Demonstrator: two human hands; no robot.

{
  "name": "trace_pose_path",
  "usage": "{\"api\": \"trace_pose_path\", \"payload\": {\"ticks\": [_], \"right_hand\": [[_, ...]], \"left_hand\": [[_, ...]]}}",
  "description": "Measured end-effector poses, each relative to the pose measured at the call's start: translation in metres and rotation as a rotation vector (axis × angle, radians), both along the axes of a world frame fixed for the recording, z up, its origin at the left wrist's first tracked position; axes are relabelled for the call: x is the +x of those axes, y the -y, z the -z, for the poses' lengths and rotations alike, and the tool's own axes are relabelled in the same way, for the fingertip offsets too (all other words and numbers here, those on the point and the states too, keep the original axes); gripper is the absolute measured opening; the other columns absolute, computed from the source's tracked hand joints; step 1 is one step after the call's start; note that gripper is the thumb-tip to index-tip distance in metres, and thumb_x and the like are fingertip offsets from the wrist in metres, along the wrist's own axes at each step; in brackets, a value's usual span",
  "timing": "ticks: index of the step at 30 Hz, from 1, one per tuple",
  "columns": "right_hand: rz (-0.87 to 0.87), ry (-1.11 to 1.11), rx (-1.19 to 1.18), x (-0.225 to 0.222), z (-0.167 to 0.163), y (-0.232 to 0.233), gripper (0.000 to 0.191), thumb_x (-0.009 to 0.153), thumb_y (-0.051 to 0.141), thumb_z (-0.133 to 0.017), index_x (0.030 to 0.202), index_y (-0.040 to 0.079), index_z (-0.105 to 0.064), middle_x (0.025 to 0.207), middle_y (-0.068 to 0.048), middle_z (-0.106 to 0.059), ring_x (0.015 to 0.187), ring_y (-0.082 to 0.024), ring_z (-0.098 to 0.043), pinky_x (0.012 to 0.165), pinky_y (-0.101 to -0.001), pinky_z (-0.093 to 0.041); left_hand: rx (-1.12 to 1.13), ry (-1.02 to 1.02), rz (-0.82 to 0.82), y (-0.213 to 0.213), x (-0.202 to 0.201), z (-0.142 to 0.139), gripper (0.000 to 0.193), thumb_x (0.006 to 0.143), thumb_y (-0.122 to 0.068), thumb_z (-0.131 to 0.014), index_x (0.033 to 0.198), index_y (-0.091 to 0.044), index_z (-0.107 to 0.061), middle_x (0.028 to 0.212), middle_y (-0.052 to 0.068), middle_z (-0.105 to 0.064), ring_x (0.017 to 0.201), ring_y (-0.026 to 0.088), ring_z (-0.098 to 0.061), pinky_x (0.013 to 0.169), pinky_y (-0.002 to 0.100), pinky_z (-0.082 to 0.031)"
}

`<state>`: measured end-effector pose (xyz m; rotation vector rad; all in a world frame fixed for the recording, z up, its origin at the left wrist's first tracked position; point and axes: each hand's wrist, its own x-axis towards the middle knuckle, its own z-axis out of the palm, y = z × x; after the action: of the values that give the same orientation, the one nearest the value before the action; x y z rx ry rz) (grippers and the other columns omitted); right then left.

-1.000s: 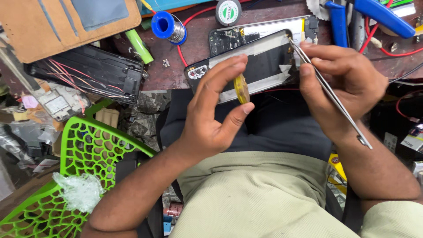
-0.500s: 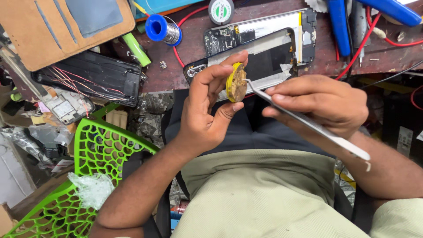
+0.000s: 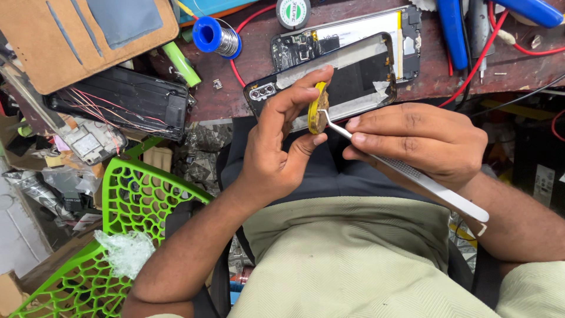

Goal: The person pries open a disassembled smartphone resting on their lap, uses a spudger and tweezers to work on the internal board, then uses a soldering iron to solder components on the phone board, holding the phone steady with the other hand.

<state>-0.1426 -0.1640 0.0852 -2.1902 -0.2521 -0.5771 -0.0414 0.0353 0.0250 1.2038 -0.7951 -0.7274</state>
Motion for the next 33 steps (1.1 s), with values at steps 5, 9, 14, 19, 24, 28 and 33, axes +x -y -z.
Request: {"api": "trace_pose_path", "payload": {"ticks": [5,9,14,19,24,28,33], "right_hand": [[-0.004,-0.004,-0.005,-0.001,0.002,0.001,0.025,0.078,-0.001,-0.087,0.098,-0.004,-0.073,0.097,-0.02,-0.073,0.087,-0.028,-0.076,0.077,-0.036,-0.064],[0.037,-0.039,0.046,-0.006,0.001,0.002,0.025,0.078,-0.002,-0.087,0.097,-0.004,-0.072,0.098,-0.02,-0.073,0.089,-0.027,-0.076,0.078,-0.0359,-0.064],[0.125,-0.151,0.128,-0.026,0.002,0.01,0.025,0.081,-0.001,-0.086,0.101,-0.002,-0.07,0.101,-0.019,-0.073,0.091,-0.025,-0.075,0.081,-0.0336,-0.064],[0.32,-0.134,0.693,-0.044,0.017,0.025,0.02,0.1,0.011,-0.079,0.117,0.004,-0.069,0.1,-0.014,-0.074,0.093,-0.023,-0.077,0.086,-0.0358,-0.069],[0.412,-0.212,1.179,-0.058,0.022,0.049,0.016,0.11,0.005,-0.072,0.123,-0.003,-0.067,0.105,-0.02,-0.073,0.097,-0.03,-0.075,0.091,-0.0411,-0.066],[0.454,-0.252,1.244,-0.076,0.028,0.045,0.02,0.107,0.009,-0.069,0.12,-0.006,-0.069,0.101,-0.022,-0.073,0.093,-0.031,-0.076,0.087,-0.0418,-0.066],[0.541,-0.303,0.869,-0.093,0.039,0.025,0.017,0.111,-0.001,-0.076,0.124,-0.009,-0.069,0.109,-0.022,-0.073,0.097,-0.028,-0.076,0.092,-0.0368,-0.066]], "left_hand": [[0.008,0.011,-0.005,0.001,0.0,0.0,0.045,0.11,0.011,-0.062,0.144,-0.005,-0.039,0.163,0.018,-0.041,0.153,0.027,-0.038,0.131,0.038,-0.033],[-0.001,0.004,-0.006,0.001,0.0,0.001,0.045,0.11,0.011,-0.063,0.145,-0.005,-0.038,0.163,0.018,-0.041,0.153,0.026,-0.038,0.131,0.038,-0.033],[-0.023,-0.035,-0.019,0.001,-0.002,0.003,0.048,0.11,0.01,-0.065,0.146,-0.006,-0.037,0.163,0.017,-0.04,0.152,0.025,-0.039,0.131,0.037,-0.033],[-0.065,-0.138,-0.042,0.0,-0.004,0.007,0.049,0.112,0.008,-0.064,0.149,-0.007,-0.035,0.164,0.016,-0.039,0.152,0.023,-0.039,0.131,0.036,-0.032],[-0.104,-0.234,-0.064,0.0,-0.003,0.007,0.048,0.114,0.005,-0.063,0.15,-0.008,-0.033,0.164,0.017,-0.038,0.151,0.023,-0.04,0.13,0.036,-0.034],[-0.129,-0.312,-0.063,-0.001,-0.002,0.006,0.048,0.115,0.003,-0.064,0.15,-0.009,-0.032,0.161,0.017,-0.037,0.151,0.022,-0.04,0.129,0.036,-0.036],[-0.134,-0.29,-0.068,0.0,-0.003,0.008,0.049,0.116,0.003,-0.064,0.15,-0.009,-0.032,0.16,0.016,-0.037,0.15,0.022,-0.041,0.129,0.035,-0.035]]}}
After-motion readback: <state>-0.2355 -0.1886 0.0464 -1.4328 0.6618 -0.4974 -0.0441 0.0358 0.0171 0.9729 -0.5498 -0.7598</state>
